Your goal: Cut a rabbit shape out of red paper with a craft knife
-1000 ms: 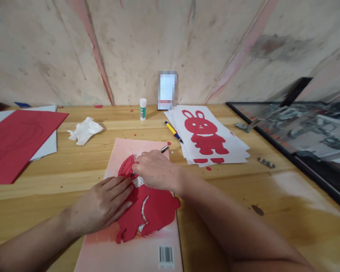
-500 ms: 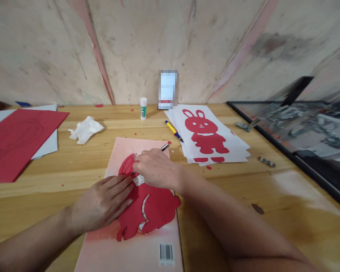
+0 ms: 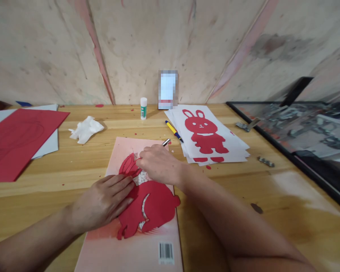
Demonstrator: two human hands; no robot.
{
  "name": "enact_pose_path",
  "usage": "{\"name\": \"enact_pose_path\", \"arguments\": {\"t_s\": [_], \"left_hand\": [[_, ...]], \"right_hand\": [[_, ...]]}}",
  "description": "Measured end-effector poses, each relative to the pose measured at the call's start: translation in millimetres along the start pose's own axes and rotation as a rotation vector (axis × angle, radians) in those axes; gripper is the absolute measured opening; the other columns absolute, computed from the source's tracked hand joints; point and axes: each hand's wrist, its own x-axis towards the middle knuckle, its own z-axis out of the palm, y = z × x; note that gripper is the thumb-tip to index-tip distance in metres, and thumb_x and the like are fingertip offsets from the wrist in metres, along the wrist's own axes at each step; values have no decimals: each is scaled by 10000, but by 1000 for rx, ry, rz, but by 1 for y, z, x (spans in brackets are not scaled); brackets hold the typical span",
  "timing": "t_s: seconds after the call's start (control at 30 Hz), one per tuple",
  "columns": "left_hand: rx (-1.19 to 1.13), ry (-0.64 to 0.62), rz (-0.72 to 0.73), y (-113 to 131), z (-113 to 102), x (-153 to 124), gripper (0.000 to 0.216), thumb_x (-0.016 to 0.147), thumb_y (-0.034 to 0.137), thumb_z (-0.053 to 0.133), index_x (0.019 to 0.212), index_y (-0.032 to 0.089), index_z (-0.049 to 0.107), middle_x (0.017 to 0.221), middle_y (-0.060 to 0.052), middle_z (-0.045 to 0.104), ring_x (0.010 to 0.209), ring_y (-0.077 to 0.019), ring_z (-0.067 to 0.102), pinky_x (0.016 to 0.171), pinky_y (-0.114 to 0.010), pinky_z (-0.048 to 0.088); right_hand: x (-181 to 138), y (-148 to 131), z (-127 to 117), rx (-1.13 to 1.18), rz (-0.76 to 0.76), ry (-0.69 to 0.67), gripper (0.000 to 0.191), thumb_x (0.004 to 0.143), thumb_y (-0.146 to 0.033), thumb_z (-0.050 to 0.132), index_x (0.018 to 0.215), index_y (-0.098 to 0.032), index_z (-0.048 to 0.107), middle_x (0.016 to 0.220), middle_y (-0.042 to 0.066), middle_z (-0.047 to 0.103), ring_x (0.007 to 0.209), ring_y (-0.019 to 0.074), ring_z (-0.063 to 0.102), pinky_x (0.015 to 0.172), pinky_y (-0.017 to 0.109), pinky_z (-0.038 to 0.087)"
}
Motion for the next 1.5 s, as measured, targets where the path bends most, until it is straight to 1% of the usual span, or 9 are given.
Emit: {"name": "enact_pose_path", "arguments": {"t_s": [0.23,0.43,0.77,0.83,0.93,1.03,1.1,1.23,1.5], "left_hand": [[-5,6,4,1,0,-1,283,941,213,430,1071,75,639,1016,-125,689,919,-247,638,738,-390,571],[-14,5,7,0,0,1,279,945,201,420,1072,74,633,1006,-133,684,944,-246,633,744,-392,567],[-29,31,3,0,-1,0,280,937,225,443,1060,65,636,1006,-132,687,911,-260,639,713,-407,578],[-30,28,-4,0,-2,1,305,940,247,438,1099,64,623,1041,-139,680,934,-263,636,741,-413,576],[-27,1,-3,1,-2,5,374,943,286,439,1205,54,572,1176,-163,634,1057,-279,601,854,-435,546],[-38,-57,-13,1,1,8,448,945,339,446,1284,54,512,1304,-175,555,1191,-293,527,968,-463,482],[-71,-99,-38,0,4,9,474,945,379,446,1296,65,502,1329,-169,537,1234,-297,495,1003,-477,452],[-144,-132,-88,-1,9,8,481,946,408,442,1309,97,492,1325,-150,546,1242,-286,492,1012,-489,439],[-161,-134,-77,-2,6,9,455,951,370,436,1292,76,505,1312,-153,558,1224,-298,506,999,-498,448]], "right_hand": [[-2,3,1,-9,10,3,117,811,-125,556,765,-167,655,766,57,643,768,191,548,583,323,231],[-2,9,0,-51,20,21,197,845,-106,505,761,-174,670,723,50,633,738,177,535,577,326,211],[-3,19,-1,-40,61,-21,189,830,-99,519,770,-173,682,776,59,657,767,172,535,572,315,197],[-3,19,-2,-28,64,-31,190,831,-97,518,771,-170,682,785,62,658,775,172,536,581,311,204],[-2,20,-2,-16,54,-22,196,832,-94,514,771,-175,681,785,56,651,782,172,534,604,311,220],[-2,21,-2,7,42,-7,210,843,-102,502,779,-184,685,783,49,642,782,172,526,625,314,235],[-1,22,-2,21,41,-3,226,851,-107,490,776,-186,689,784,48,639,779,173,520,636,317,243],[-1,25,-2,47,40,-1,248,860,-106,475,764,-188,688,779,41,634,775,172,512,654,317,257],[-2,36,3,53,29,49,247,857,-115,486,698,-179,663,746,32,611,768,169,499,673,307,272]]}}
